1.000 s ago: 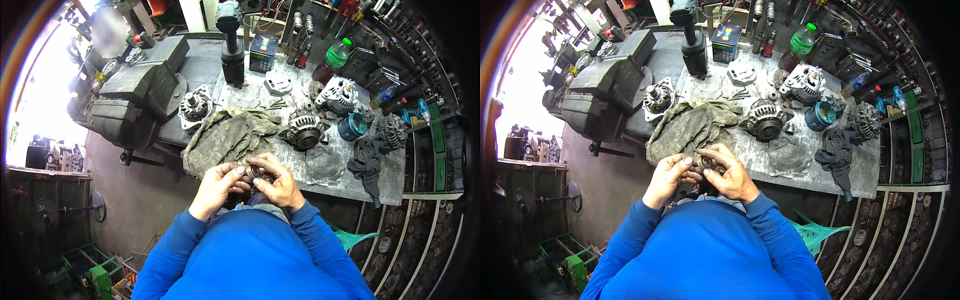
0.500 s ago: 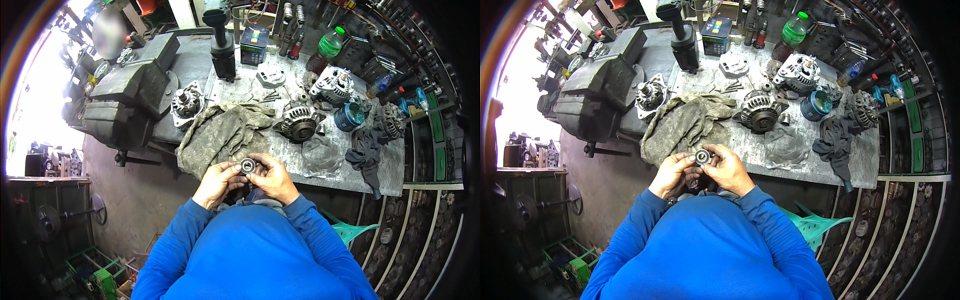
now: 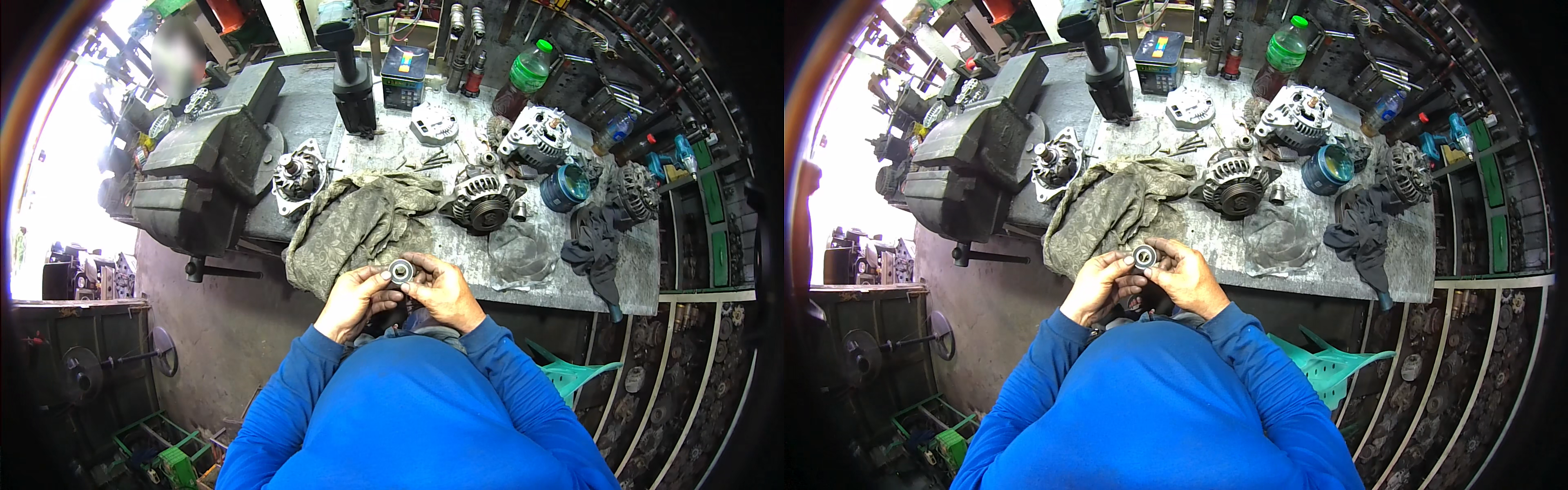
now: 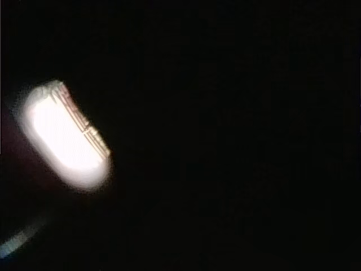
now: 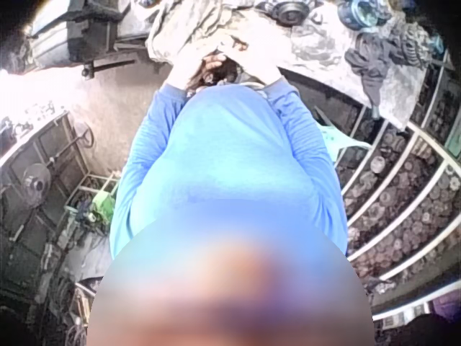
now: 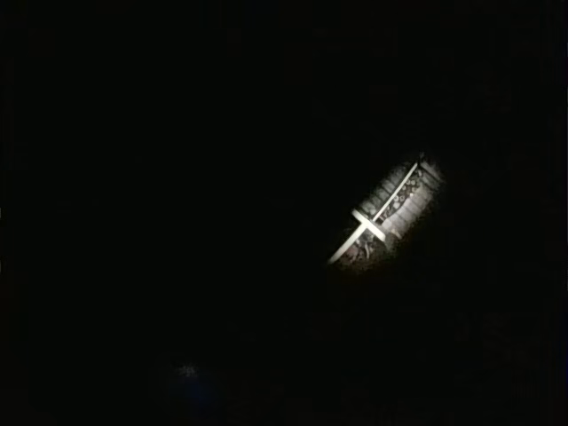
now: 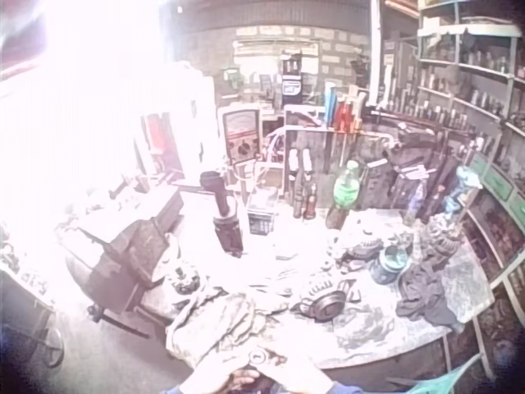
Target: The person sits at a workbench and handles alternator components, including a rotor and a bearing. They open a small box, remove a bearing, rotate it in their hands, and wipe it with a rag. They then retrieve a container of bearings from a shelf and place it on the bench.
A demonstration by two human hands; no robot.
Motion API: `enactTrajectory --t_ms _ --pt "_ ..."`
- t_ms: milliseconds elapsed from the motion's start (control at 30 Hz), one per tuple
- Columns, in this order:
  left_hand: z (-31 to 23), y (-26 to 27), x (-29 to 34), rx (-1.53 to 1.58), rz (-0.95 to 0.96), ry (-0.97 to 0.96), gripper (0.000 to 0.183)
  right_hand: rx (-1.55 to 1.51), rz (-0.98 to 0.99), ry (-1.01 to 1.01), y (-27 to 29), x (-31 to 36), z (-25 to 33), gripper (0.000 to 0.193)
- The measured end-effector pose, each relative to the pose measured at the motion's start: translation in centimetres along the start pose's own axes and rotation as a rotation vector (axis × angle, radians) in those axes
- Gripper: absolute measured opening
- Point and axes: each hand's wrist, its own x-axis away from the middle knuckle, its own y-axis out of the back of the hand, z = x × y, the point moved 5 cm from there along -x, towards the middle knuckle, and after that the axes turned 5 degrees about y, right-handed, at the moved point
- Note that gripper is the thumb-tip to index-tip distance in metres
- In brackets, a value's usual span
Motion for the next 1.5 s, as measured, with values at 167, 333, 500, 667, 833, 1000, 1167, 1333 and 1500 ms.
enactTrajectory --t_ms 167,333,500,667,833,1000,1167,1333,1500 --pt "0.3 0.5 -0.4 0.019 -0.003 -0.006 0.029 0.11 0.014 0.04 0.0 -0.3 0.3 0.053" --pt "0.3 0.7 -0.5 0.013 -0.021 -0.002 0.027 0.114 0.027 0.045 0.1 -0.5 0.7 0.054" --pt "-0.1 0.6 -0.4 -0.024 -0.031 -0.006 0.028 0.132 0.04 0.06 0.0 -0.8 0.7 0.055" --pt "-0.4 0.6 -0.3 -0.039 -0.037 0.003 0.029 0.141 0.05 0.065 0.0 -1.1 0.5 0.056" --pt "-0.5 0.8 -0.4 -0.053 -0.045 -0.003 0.03 0.123 0.057 0.034 0.0 -1.3 0.3 0.056" --pt "-0.5 1.1 -0.5 -0.05 -0.057 -0.011 0.031 0.136 0.08 0.04 -0.1 -1.4 0.3 0.054" --pt "-0.5 1.2 -0.6 -0.057 -0.057 -0.008 0.03 0.175 0.105 0.034 -0.2 -1.7 0.2 0.054" --pt "-0.5 1.2 -0.6 -0.046 -0.064 -0.011 0.029 0.207 0.111 0.037 -0.1 -1.8 0.4 0.054" --pt "-0.6 1.1 -0.6 -0.049 -0.053 -0.005 0.026 0.172 0.104 0.044 -0.3 -1.9 0.4 0.053"
